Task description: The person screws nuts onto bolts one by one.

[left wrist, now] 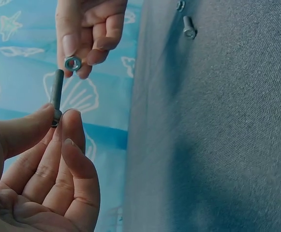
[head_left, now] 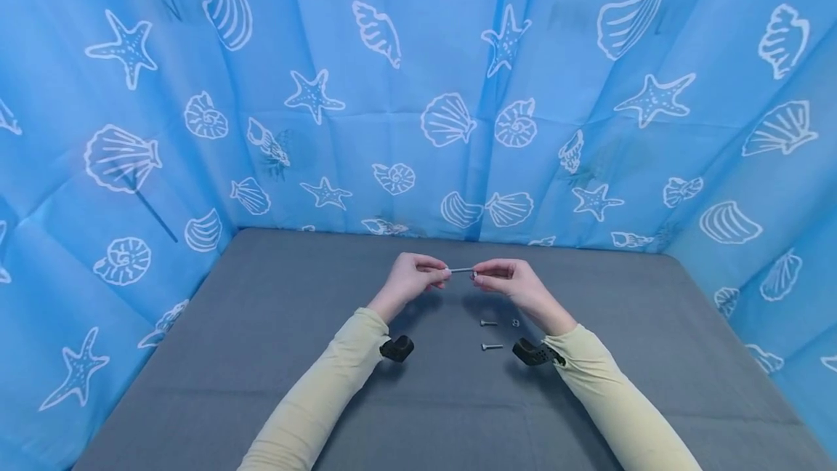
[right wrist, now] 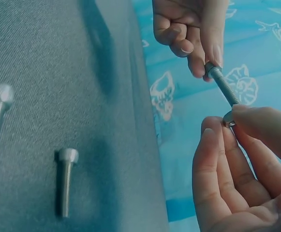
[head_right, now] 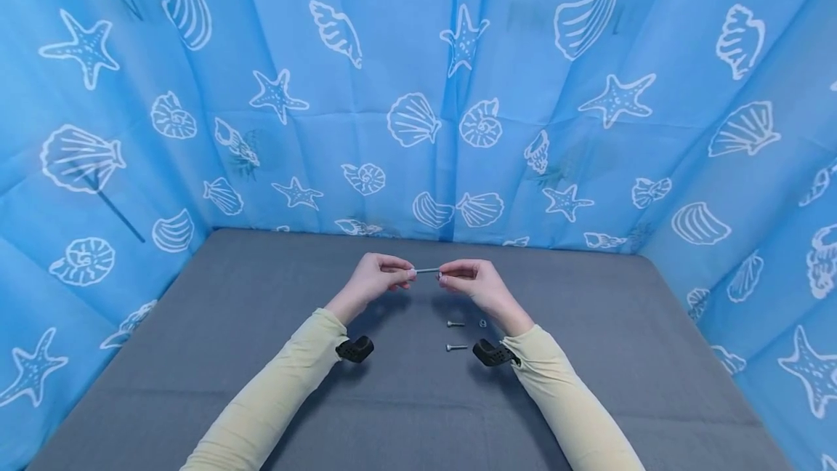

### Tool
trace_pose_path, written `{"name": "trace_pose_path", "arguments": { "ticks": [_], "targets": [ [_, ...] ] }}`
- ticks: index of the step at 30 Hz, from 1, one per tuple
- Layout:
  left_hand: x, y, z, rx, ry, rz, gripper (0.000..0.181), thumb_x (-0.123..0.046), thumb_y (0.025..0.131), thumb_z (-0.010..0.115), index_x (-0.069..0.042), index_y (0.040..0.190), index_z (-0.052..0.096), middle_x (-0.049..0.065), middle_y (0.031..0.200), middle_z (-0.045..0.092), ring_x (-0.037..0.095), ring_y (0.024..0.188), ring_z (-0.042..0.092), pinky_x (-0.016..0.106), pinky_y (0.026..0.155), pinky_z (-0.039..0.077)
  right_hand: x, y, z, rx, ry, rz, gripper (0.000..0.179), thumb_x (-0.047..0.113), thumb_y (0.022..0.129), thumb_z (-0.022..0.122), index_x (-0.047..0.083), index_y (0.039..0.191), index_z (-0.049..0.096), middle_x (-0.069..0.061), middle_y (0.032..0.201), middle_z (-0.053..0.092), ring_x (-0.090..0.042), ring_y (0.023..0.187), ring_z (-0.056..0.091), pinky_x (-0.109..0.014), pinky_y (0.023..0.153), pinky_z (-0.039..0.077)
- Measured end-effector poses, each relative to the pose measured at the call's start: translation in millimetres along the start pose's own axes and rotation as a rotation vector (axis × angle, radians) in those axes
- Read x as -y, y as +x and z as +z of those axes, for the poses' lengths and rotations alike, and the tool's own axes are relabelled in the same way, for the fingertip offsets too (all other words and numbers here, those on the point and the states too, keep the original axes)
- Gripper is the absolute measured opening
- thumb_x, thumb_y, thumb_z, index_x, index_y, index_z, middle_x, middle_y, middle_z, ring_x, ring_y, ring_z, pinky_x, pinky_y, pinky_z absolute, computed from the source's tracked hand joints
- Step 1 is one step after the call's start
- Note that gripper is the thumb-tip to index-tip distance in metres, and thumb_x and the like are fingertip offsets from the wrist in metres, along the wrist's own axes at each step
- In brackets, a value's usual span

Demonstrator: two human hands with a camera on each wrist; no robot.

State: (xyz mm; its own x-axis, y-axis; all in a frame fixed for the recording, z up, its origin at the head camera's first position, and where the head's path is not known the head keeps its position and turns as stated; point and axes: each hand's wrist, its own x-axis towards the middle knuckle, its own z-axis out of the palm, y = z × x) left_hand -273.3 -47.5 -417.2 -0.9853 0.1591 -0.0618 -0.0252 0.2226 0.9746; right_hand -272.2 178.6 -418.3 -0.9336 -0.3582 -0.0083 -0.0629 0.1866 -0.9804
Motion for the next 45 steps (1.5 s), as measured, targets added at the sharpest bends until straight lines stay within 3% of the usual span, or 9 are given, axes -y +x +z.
{"name": "trace_pose_path", "arguments": {
  "ticks": [4,13,22,27,35,40,45],
  "targets": [
    [-2.2,-2.3,-0.2,0.012,0.000,0.006,0.015,-0.016,0.087,0.072,-0.005,0.098,0.073,0.007,0.085,0.072,0.016,0.072,0.069,0.051,0.084,0.052,2.1,-1.2,1.0,0.004,0.013,-0.018,0.039,0.010,0.091,0.067,-0.013,0.120,0.057,-0.028,0.113,0.062,-0.032,0.102,0.064,-0.057,0.096,0.043],
    [-6.5,-4.6,2.6,0.008,0.008,0.024,0.014,-0.017,0.088,0.072,-0.006,0.096,0.073,0.003,0.081,0.072,0.016,0.072,0.068,0.051,0.083,0.053,9.7,-1.9,-0.1,-0.043,0.004,-0.036,0.033,0.011,0.090,0.068,-0.008,0.117,0.061,-0.018,0.107,0.067,-0.020,0.096,0.067,-0.053,0.093,0.047],
    [-9.1,-8.9,8.1,-0.012,0.030,0.020,0.013,-0.016,0.088,0.071,-0.006,0.096,0.073,0.003,0.079,0.071,0.016,0.070,0.068,0.050,0.081,0.054,9.2,-0.3,-3.8,-0.014,-0.024,-0.063,0.033,0.012,0.091,0.067,-0.007,0.117,0.062,-0.027,0.113,0.062,-0.020,0.096,0.066,-0.053,0.093,0.047],
    [-7.0,-7.7,5.0,-0.002,0.044,0.034,0.015,-0.019,0.088,0.072,-0.007,0.096,0.074,0.002,0.079,0.071,0.015,0.071,0.068,0.047,0.080,0.055,8.2,0.7,-3.0,-0.003,0.018,-0.071,0.032,0.011,0.091,0.067,-0.009,0.116,0.060,-0.030,0.112,0.061,-0.022,0.095,0.067,-0.050,0.091,0.049],
    [-6.4,-4.4,3.1,0.025,0.030,0.078,0.015,-0.020,0.087,0.072,-0.008,0.096,0.074,0.002,0.080,0.072,0.016,0.072,0.068,0.051,0.080,0.054,6.8,2.8,-3.3,-0.017,0.020,-0.063,0.032,0.015,0.095,0.062,-0.010,0.115,0.060,-0.023,0.105,0.066,-0.025,0.093,0.067,-0.054,0.091,0.048],
    [-4.5,-4.1,2.8,0.033,0.046,0.102,0.015,-0.020,0.088,0.071,-0.008,0.096,0.074,0.001,0.081,0.072,0.016,0.071,0.067,0.051,0.079,0.054,7.6,2.0,-3.0,-0.007,0.013,-0.083,0.030,0.014,0.096,0.060,-0.007,0.116,0.058,-0.026,0.106,0.065,-0.033,0.096,0.066,-0.053,0.089,0.049],
    [-1.8,-6.0,0.0,0.042,0.050,0.119,0.014,-0.018,0.089,0.071,-0.007,0.096,0.074,0.001,0.081,0.072,0.016,0.072,0.067,0.053,0.079,0.053,8.0,1.7,-0.5,0.006,-0.023,-0.082,0.028,0.016,0.096,0.060,-0.006,0.113,0.059,-0.027,0.104,0.064,-0.030,0.091,0.066,-0.049,0.085,0.053]
  ]
}}
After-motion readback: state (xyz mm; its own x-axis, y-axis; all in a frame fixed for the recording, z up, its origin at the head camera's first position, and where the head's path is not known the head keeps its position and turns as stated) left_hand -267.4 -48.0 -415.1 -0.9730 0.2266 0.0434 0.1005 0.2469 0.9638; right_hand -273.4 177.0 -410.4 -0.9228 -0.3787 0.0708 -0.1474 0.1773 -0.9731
